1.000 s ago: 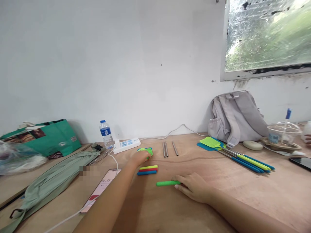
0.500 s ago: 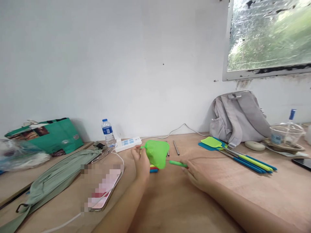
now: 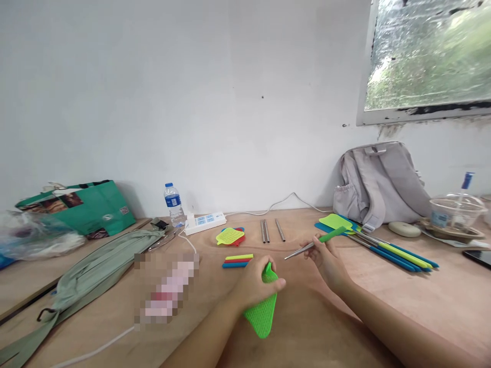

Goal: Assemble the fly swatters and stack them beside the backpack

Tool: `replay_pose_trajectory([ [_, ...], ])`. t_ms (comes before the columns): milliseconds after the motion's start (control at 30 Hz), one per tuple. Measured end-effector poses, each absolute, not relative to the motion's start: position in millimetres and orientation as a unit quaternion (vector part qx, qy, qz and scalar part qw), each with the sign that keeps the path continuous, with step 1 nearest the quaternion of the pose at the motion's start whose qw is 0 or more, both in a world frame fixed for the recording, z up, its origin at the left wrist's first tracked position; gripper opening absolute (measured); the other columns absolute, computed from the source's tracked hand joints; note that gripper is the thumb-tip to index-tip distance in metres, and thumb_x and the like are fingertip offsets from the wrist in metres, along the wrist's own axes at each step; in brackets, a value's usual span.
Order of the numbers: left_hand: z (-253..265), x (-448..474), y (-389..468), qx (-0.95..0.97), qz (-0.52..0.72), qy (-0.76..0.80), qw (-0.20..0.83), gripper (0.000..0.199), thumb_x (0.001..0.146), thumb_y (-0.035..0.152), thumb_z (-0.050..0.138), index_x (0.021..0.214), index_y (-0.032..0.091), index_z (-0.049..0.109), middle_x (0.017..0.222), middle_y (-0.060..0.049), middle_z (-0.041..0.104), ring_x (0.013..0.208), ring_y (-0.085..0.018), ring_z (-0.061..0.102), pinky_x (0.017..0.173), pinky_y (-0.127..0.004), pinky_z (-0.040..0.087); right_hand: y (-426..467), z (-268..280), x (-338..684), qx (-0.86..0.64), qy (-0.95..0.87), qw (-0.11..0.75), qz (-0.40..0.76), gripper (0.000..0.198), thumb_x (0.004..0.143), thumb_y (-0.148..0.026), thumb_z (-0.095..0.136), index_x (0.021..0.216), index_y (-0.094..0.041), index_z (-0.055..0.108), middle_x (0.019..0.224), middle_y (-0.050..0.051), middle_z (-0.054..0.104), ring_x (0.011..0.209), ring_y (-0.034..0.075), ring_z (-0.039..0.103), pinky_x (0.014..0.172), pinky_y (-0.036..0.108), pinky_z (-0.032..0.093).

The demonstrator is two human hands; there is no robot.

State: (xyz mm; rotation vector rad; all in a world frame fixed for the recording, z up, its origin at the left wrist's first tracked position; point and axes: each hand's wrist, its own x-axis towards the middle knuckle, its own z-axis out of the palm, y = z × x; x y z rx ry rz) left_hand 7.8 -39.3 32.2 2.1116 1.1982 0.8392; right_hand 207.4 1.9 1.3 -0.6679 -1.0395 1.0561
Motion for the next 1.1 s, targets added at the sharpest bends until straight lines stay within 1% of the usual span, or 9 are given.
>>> replay_pose_trajectory([
  [100,38,9,-49,0.852,0.209,0.466,0.114,0.034,0.054,0.031,0.062,0.079,0.020,0.042,0.081,-0.001,0.045,0.082,-0.020,0.039,0.072,-0.030,0.030,-2,2,204,-0.262,-0.414,0.660,0.569,0.024,0.073,-0.041,0.057,0.080,-0.022,0.043,0.069,0.000,0.060,0.057,0.015,0.055,0.054,0.030,0.044],
  [133,40,10,-50,0.863,0.183,0.464,0.081,0.035,0.053,0.030,0.062,0.079,0.020,0.041,0.081,-0.001,0.045,0.082,-0.020,0.038,0.073,-0.031,0.030,-3,2,203,-0.256,-0.409,0.653,0.585,0.024,0.072,-0.041,0.057,0.080,-0.022,0.044,0.068,0.000,0.060,0.057,0.015,0.055,0.053,0.030,0.045],
  [200,42,11,-51,0.872,0.149,0.463,0.050,0.034,0.053,0.028,0.060,0.077,0.020,0.039,0.081,-0.002,0.045,0.083,-0.021,0.038,0.073,-0.032,0.030,-5,4,201,-0.244,-0.404,0.643,0.603,0.024,0.072,-0.040,0.057,0.080,-0.022,0.045,0.069,0.000,0.061,0.057,0.015,0.056,0.053,0.031,0.045],
  [433,39,9,-47,0.879,0.126,0.456,0.049,0.032,0.055,0.027,0.058,0.077,0.019,0.036,0.087,-0.002,0.044,0.084,-0.020,0.039,0.075,-0.031,0.032,-12,8,199,-0.222,-0.415,0.631,0.616,0.023,0.072,-0.040,0.058,0.084,-0.023,0.046,0.076,0.000,0.063,0.062,0.014,0.058,0.057,0.030,0.045],
  [567,36,10,-47,0.883,0.119,0.450,0.057,0.031,0.055,0.025,0.057,0.074,0.020,0.033,0.087,-0.002,0.044,0.083,-0.020,0.039,0.074,-0.031,0.032,-15,11,197,-0.227,-0.428,0.626,0.611,0.024,0.071,-0.041,0.058,0.083,-0.024,0.045,0.074,-0.001,0.063,0.066,0.017,0.059,0.057,0.031,0.045],
  [767,34,10,-48,0.884,0.148,0.435,0.091,0.035,0.056,0.022,0.055,0.083,0.020,0.033,0.094,-0.003,0.044,0.087,-0.020,0.038,0.077,-0.031,0.032,-14,10,198,-0.231,-0.438,0.616,0.612,0.025,0.071,-0.042,0.058,0.081,-0.024,0.044,0.069,0.000,0.062,0.072,0.020,0.059,0.058,0.032,0.045],
  [833,34,9,-49,0.883,0.151,0.434,0.097,0.036,0.056,0.021,0.054,0.085,0.020,0.033,0.094,-0.003,0.043,0.088,-0.020,0.038,0.076,-0.030,0.033,-13,8,199,-0.230,-0.443,0.613,0.613,0.024,0.072,-0.042,0.057,0.080,-0.024,0.044,0.069,0.000,0.062,0.073,0.020,0.059,0.058,0.032,0.045],
  [967,35,9,-49,0.876,0.131,0.454,0.101,0.032,0.058,0.022,0.052,0.082,0.021,0.032,0.092,-0.003,0.043,0.087,-0.019,0.039,0.072,-0.029,0.034,-11,5,201,-0.239,-0.463,0.605,0.601,0.022,0.073,-0.042,0.055,0.079,-0.024,0.045,0.071,0.000,0.063,0.072,0.019,0.059,0.056,0.032,0.045],
  [1100,38,10,-49,0.884,0.104,0.447,0.085,0.031,0.058,0.025,0.053,0.080,0.020,0.031,0.092,-0.004,0.043,0.087,-0.020,0.039,0.074,-0.031,0.034,-7,2,204,-0.248,-0.462,0.601,0.603,0.022,0.071,-0.040,0.059,0.079,-0.024,0.047,0.072,-0.001,0.063,0.068,0.017,0.059,0.055,0.030,0.045],
])
